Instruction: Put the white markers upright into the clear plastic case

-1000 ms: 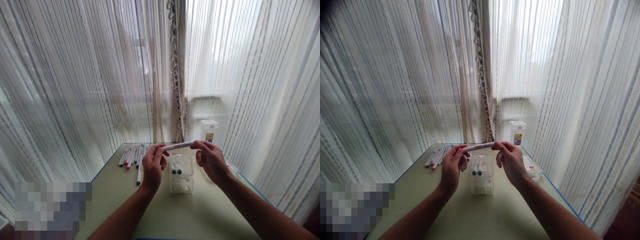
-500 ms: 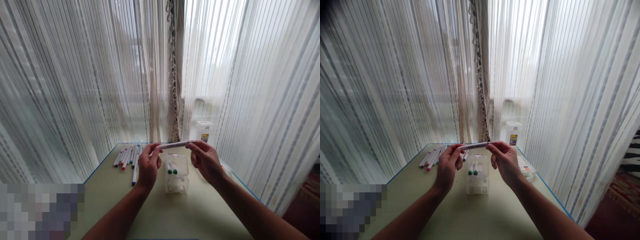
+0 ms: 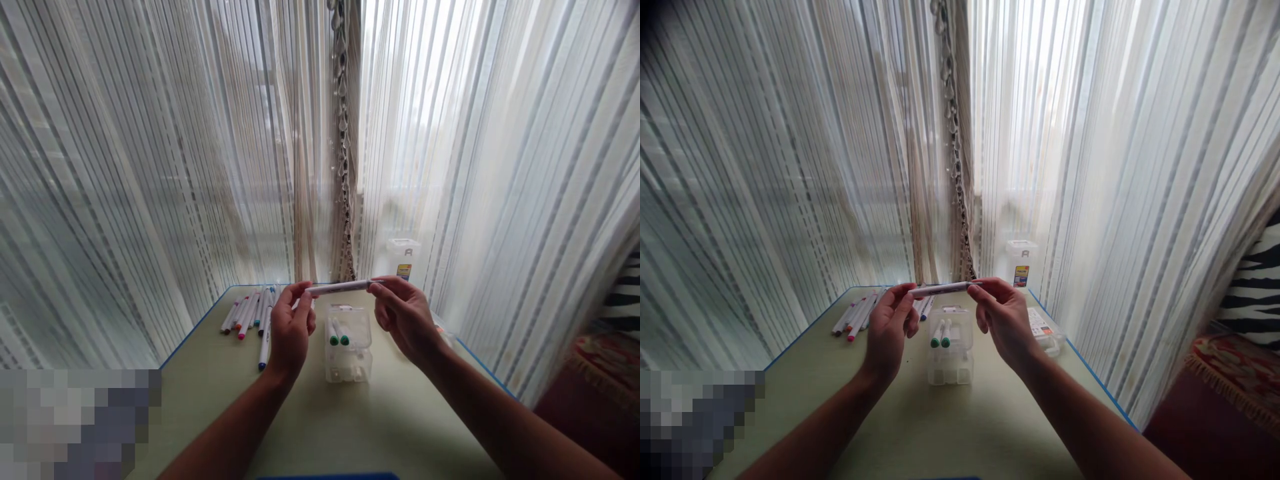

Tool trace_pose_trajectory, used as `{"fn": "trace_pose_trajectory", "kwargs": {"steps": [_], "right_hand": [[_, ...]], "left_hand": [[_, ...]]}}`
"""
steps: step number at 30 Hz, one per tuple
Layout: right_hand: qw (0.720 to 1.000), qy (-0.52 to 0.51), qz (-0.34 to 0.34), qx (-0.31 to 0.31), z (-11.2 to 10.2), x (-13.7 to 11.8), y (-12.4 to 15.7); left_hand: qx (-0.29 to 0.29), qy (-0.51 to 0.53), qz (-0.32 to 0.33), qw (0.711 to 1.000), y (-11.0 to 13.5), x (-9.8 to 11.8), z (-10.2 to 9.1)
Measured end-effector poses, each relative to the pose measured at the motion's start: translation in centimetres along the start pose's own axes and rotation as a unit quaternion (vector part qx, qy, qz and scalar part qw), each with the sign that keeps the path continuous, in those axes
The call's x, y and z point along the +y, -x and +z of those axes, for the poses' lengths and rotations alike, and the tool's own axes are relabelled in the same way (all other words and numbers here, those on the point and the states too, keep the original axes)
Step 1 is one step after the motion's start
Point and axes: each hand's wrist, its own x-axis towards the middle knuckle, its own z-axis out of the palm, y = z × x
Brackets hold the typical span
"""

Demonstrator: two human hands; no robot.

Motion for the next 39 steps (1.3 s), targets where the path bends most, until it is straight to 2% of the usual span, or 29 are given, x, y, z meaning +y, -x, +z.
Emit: {"fn": "trace_pose_trajectory", "kwargs": {"steps": [5, 9, 18, 30, 39], "right_hand": [[0.995, -0.051, 0.061, 0.054, -0.6, 0.1, -0.7], [0.990, -0.069, 0.101, 0.071, -0.8, 0.0, -1.0], [0.982, -0.062, 0.159, 0.083, -0.5, -0.5, -1.0], [0.982, -0.049, 0.160, 0.086, -0.8, -0.2, -0.9], [0.981, -0.065, 0.156, 0.099, -0.8, -0.1, -1.1]], "left_hand": [[-0.030, -0.010, 0.028, 0.999, 0.8, 0.8, 0.1], [-0.061, -0.032, 0.045, 0.997, 1.4, 1.4, 0.3], [-0.088, -0.023, 0.056, 0.994, 2.1, 2.0, 1.1], [-0.099, 0.016, 0.043, 0.994, 2.0, 2.2, 1.2], [-0.080, -0.006, 0.043, 0.996, 1.7, 1.7, 0.9]]}}
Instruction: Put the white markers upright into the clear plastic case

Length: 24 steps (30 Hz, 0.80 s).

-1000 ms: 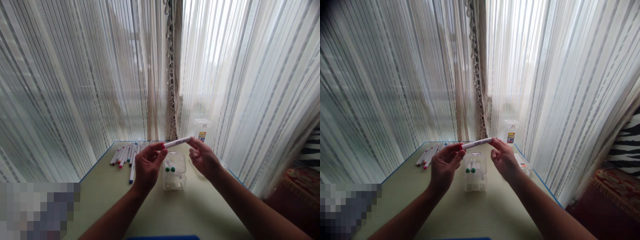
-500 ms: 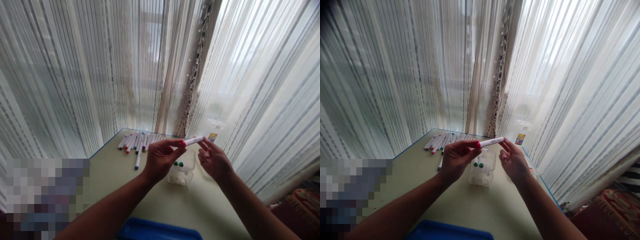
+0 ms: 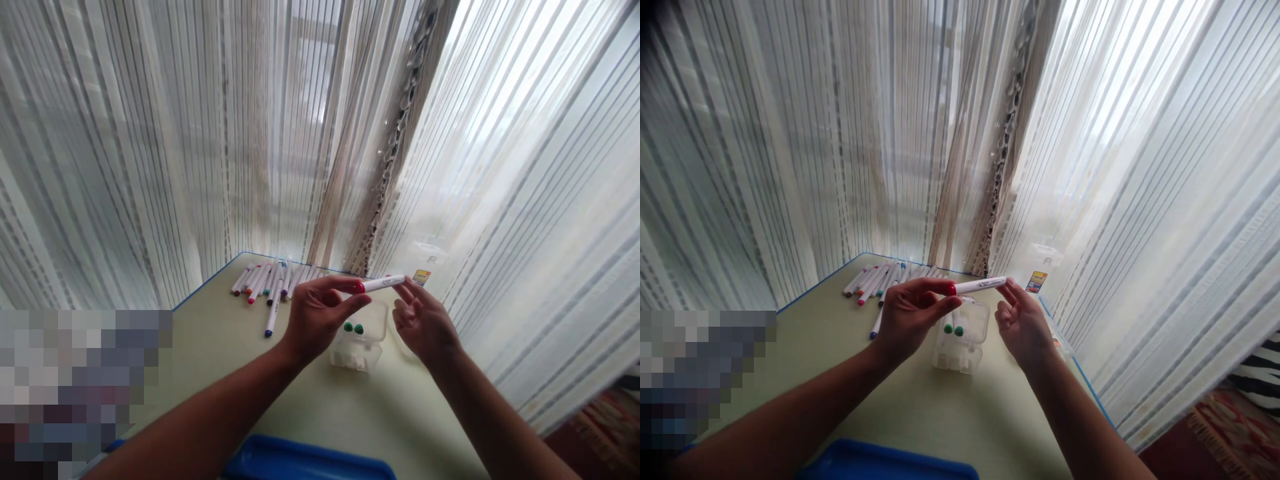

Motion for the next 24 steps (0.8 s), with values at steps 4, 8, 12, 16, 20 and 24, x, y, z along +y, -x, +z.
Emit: {"fn": "trace_pose_trajectory", "kwargs": {"steps": [4, 8, 12, 16, 20, 24], "right_hand": [[1.000, 0.016, -0.018, -0.006, -0.12, 0.02, -0.07], [0.999, -0.002, -0.030, -0.012, 0.00, -0.07, 0.06], [0.998, -0.004, -0.047, -0.030, 0.10, -0.14, 0.22], [0.998, -0.015, -0.049, -0.043, -0.02, -0.11, 0.31], [0.998, -0.013, -0.049, -0.045, -0.18, -0.03, 0.23], [0.998, 0.000, -0.047, -0.036, -0.26, 0.10, 0.07]], "left_hand": [[0.012, -0.014, 0.005, 1.000, -0.21, -0.19, -0.23], [0.031, -0.035, 0.004, 0.999, -0.37, -0.34, -0.44], [0.060, -0.059, 0.010, 0.996, -0.50, -0.52, -0.59], [0.067, -0.066, 0.005, 0.996, -0.54, -0.77, -0.69], [0.064, -0.073, 0.006, 0.995, -0.51, -0.81, -0.69], [0.066, -0.059, 0.001, 0.996, -0.47, -0.69, -0.55]]}}
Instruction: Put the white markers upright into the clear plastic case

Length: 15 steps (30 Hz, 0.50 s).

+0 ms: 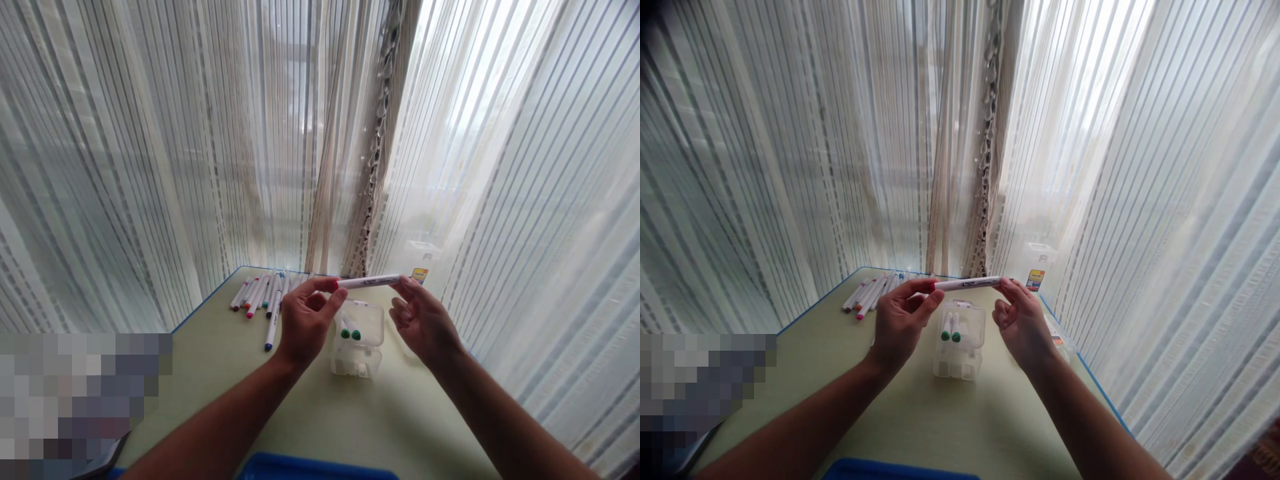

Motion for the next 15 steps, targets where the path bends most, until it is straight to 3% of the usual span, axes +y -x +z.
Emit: {"fn": "trace_pose_trajectory", "kwargs": {"steps": [15], "right_hand": [[1.000, -0.005, 0.025, 0.012, 0.13, 0.33, 0.08]], "left_hand": [[-0.019, 0.041, 0.006, 0.999, 0.23, 0.46, 0.25]]}}
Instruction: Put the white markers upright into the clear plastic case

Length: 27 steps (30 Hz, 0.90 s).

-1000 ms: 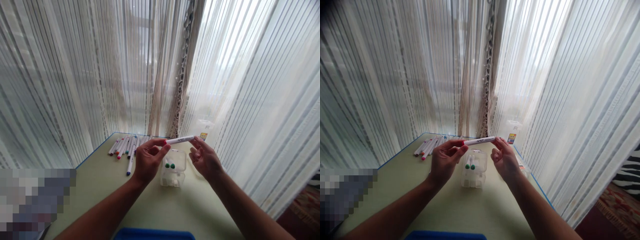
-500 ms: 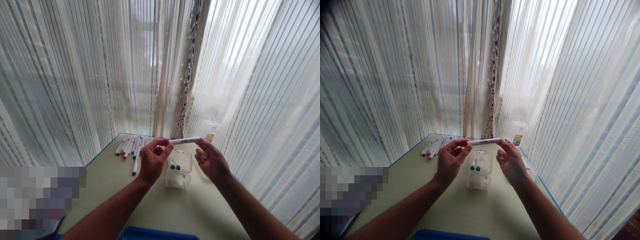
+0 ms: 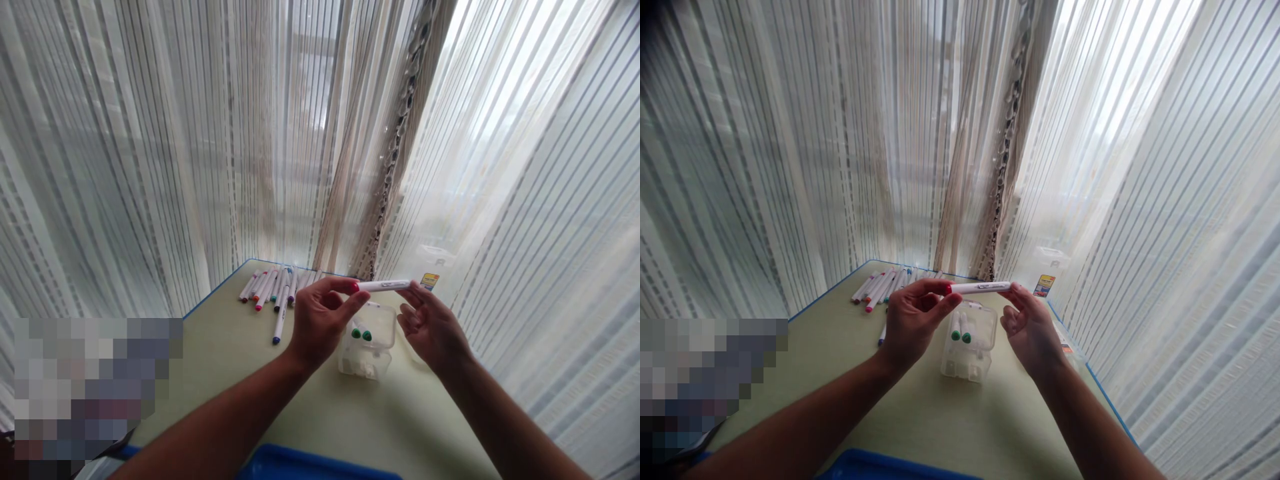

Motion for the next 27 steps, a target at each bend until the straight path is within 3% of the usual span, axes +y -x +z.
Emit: {"fn": "trace_pose_trajectory", "kwargs": {"steps": [27], "right_hand": [[1.000, 0.014, 0.000, 0.012, -0.02, 0.30, 0.00]], "left_hand": [[-0.030, -0.045, 0.034, 0.998, 0.27, 0.86, 0.12]]}}
